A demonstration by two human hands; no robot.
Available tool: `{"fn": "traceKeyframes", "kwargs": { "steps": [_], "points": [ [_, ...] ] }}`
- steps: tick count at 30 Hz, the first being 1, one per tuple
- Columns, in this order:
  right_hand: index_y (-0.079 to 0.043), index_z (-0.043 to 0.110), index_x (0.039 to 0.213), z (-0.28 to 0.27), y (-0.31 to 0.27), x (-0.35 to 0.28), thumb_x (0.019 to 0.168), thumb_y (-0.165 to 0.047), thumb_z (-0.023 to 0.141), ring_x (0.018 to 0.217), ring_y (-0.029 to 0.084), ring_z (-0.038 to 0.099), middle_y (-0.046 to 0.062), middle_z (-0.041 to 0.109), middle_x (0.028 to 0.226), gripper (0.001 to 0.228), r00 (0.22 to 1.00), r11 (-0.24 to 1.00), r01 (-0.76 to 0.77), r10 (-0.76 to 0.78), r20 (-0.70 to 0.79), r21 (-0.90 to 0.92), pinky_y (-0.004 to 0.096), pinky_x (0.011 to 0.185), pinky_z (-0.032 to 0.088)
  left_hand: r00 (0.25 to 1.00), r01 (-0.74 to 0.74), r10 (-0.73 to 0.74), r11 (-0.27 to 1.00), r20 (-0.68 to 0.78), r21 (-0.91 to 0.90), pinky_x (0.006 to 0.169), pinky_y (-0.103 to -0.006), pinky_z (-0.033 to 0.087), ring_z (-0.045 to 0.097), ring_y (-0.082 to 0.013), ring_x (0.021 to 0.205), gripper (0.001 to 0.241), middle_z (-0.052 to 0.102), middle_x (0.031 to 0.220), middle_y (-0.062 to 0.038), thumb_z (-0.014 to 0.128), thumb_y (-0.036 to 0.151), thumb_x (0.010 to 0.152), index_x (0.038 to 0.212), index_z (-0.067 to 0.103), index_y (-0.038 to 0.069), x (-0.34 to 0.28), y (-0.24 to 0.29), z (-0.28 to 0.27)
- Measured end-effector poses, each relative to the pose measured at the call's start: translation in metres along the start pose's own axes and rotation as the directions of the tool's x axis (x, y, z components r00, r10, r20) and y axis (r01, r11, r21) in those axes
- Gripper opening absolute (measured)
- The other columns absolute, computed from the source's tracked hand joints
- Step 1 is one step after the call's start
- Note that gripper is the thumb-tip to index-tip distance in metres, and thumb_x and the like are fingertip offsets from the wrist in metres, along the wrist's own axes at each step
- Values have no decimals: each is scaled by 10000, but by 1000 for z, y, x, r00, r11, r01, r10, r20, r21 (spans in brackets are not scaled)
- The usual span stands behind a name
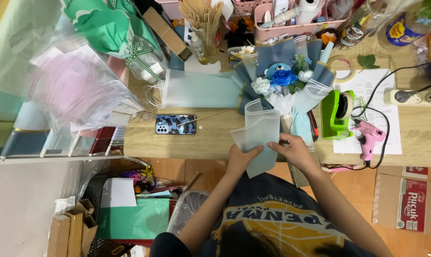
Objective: The person folds a sheet of light blue wrapping paper into a cone shape and wraps it around a bouquet containing blue and white flowers and a blue teddy bear. They adjust the paper layers and secure the wrapping around the bouquet base.
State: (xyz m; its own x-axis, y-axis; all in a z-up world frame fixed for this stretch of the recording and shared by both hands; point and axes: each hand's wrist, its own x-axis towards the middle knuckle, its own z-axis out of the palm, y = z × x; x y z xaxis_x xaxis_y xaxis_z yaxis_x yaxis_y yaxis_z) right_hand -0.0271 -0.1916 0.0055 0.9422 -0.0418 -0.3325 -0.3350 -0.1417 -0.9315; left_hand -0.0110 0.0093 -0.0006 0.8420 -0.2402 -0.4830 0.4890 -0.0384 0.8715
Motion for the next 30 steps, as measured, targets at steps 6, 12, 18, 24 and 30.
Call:
{"fn": "traceKeyframes", "kwargs": {
  "steps": [6,12,18,24,30],
  "points": [
    [17,784,1099,14,26,2,868,-33,807,958,185,663,128,790,1033,238,999,995,-33,32,9,94,386,913,521,999,4,-6,999,-54,-47,820,-373,494,601,-150,999,512,688,1000,-85,893,300,839,1209,674,22,0,-6,3],
    [-6,803,1016,14,-1,-3,830,-26,835,883,150,626,61,768,949,190,999,988,-43,44,-3,146,339,853,527,998,40,-46,991,-45,-127,782,-323,525,631,-129,930,463,714,959,-56,891,283,849,1194,699,42,4,-10,3],
    [-40,729,834,12,26,7,796,15,848,784,101,595,9,705,816,137,998,978,12,0,-60,210,260,775,491,999,14,-18,995,-44,-100,848,-363,533,637,-176,1018,521,726,1039,-98,909,269,824,1233,692,31,10,-15,6],
    [-68,737,839,20,12,7,786,-29,873,743,79,586,-11,699,796,151,997,970,-20,39,-71,242,225,718,472,997,56,-60,993,-38,-107,922,-457,511,631,-248,1103,652,701,1162,-153,914,300,825,1321,632,-15,12,-16,4],
    [-62,723,807,17,36,18,766,-47,896,734,86,565,3,663,743,178,995,978,-50,67,-80,204,220,708,447,997,53,-61,983,-41,-175,973,-457,503,597,-233,1162,695,675,1246,-137,899,270,856,1412,574,10,15,-24,2]
  ]
}}
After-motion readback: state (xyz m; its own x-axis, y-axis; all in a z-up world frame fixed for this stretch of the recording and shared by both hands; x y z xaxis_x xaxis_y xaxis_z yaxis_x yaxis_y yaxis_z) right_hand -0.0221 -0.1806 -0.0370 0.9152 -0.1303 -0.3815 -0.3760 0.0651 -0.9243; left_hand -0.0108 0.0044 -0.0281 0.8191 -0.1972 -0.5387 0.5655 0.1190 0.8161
